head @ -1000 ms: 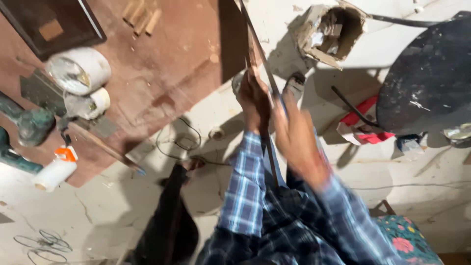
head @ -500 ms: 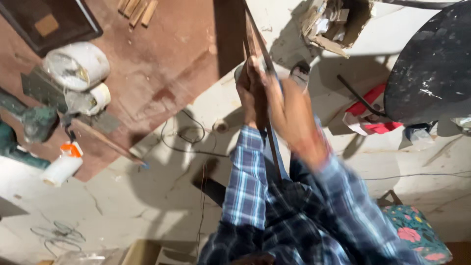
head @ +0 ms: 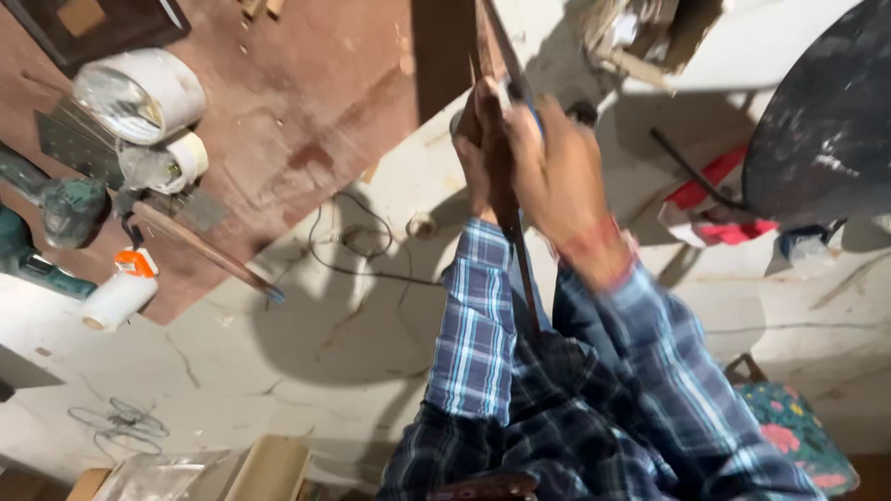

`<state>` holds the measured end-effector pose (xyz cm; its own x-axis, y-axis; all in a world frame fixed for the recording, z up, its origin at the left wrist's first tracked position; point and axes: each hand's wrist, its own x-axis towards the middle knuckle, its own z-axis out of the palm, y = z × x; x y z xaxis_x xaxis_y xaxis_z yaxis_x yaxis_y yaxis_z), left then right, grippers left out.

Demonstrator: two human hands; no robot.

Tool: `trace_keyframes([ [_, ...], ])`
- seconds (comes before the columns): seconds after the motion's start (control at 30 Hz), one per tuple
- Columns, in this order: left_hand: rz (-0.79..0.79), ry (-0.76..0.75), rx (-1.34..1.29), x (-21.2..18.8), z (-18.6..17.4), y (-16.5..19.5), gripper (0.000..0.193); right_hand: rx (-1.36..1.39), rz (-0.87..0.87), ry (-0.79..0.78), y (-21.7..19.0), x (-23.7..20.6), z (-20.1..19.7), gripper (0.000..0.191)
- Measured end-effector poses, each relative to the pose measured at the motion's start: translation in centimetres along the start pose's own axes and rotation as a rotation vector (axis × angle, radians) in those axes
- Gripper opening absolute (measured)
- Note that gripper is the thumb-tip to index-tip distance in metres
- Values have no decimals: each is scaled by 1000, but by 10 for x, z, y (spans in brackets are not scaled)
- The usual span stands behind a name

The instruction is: The person uses a hand saw to cut a thin wooden strip into smaller pieces. They hold the strip with one hand and saw with the other, repeating the process on multiple strips. The cut pieces are placed on the workbench.

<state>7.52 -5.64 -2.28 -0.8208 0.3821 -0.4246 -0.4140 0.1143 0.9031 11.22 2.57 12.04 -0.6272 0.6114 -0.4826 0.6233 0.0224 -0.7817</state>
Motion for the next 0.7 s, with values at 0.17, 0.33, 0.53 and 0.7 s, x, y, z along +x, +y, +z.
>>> trace_keyframes([
  [0.17, -188, 56, 60, -3, -2, -21, 45, 77, -11, 2, 94, -148, 1, 29],
  [0.33, -267, -21, -136, 9, -2, 3, 50, 92, 209, -55, 108, -165, -6, 23],
  [0.53, -366, -187, -306, 5, -12, 26, 35, 19, 325, -57, 50, -154, -45, 25],
  [0.7, -275, -21, -86, -2, -1, 22, 42, 67, 345, -38, 21, -154, -44, 25],
])
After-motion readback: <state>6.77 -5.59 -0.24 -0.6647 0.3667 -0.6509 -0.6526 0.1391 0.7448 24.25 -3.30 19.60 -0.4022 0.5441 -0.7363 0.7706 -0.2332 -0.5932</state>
